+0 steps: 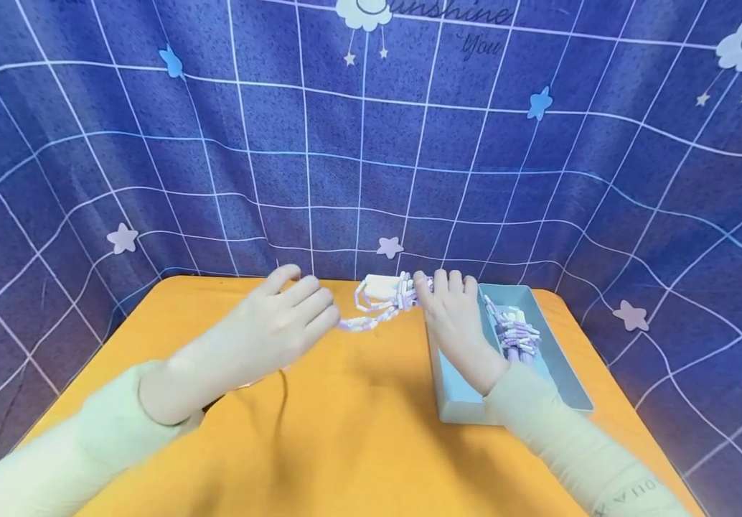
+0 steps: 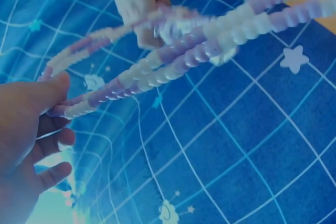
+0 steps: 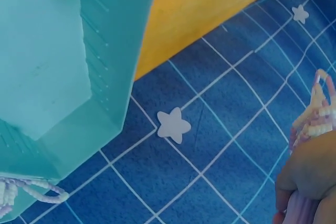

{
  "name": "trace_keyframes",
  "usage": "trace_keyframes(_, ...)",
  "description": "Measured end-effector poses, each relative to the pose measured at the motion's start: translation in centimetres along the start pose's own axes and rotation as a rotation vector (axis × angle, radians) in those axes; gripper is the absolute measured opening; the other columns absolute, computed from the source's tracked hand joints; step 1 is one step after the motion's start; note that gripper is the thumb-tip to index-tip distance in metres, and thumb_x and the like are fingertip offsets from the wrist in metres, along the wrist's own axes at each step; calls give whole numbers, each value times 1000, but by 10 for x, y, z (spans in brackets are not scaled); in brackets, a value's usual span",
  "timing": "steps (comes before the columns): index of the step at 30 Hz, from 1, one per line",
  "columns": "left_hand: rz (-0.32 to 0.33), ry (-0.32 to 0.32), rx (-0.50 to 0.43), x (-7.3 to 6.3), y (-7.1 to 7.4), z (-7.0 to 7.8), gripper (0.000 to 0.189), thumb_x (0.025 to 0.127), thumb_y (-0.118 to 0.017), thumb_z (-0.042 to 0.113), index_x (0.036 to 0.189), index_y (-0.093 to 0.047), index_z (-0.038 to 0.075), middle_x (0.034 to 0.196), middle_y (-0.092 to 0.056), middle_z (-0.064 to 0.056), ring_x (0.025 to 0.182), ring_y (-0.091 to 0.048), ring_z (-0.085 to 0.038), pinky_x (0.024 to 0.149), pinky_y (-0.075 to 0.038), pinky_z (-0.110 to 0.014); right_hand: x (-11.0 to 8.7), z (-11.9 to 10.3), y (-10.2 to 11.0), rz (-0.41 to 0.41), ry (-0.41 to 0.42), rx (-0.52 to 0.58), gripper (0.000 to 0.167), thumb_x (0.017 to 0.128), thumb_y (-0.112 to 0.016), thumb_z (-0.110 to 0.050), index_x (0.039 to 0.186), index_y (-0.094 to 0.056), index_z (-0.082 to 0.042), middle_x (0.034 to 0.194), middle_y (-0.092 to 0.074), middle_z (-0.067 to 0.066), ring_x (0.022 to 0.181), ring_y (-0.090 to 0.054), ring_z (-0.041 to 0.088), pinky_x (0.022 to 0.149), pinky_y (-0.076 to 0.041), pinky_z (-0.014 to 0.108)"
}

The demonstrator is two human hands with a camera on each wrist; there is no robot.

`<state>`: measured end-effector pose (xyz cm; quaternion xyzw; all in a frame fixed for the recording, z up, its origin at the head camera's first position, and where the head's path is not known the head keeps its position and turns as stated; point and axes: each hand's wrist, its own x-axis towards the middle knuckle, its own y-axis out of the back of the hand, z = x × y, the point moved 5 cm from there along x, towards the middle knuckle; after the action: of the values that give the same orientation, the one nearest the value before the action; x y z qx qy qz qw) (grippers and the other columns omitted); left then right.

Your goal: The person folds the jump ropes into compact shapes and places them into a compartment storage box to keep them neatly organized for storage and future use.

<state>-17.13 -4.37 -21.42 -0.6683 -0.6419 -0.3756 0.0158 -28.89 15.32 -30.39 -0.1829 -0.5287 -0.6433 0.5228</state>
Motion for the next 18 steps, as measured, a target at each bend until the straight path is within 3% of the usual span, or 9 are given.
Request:
trace_keyframes(14, 68, 37, 49, 9, -15, -36, 23, 94, -38, 2, 85, -57, 10, 81, -55, -2, 75, -45, -20, 80, -37, -37, -10, -27, 9, -26, 218, 80, 24, 93, -30, -11, 102, -52, -8, 80, -46, 11, 73, -43, 29, 70, -37, 43)
trace_keyframes(18, 60, 50, 44, 6, -23, -47, 23, 96, -37, 3, 89, -58, 10, 83, -54, -2, 78, -45, -20, 81, -36, -37, -10, -37, 16, -17, 280, 120, 21, 95, -31, -11, 100, -51, -9, 78, -45, 8, 71, -42, 27, 69, -36, 40)
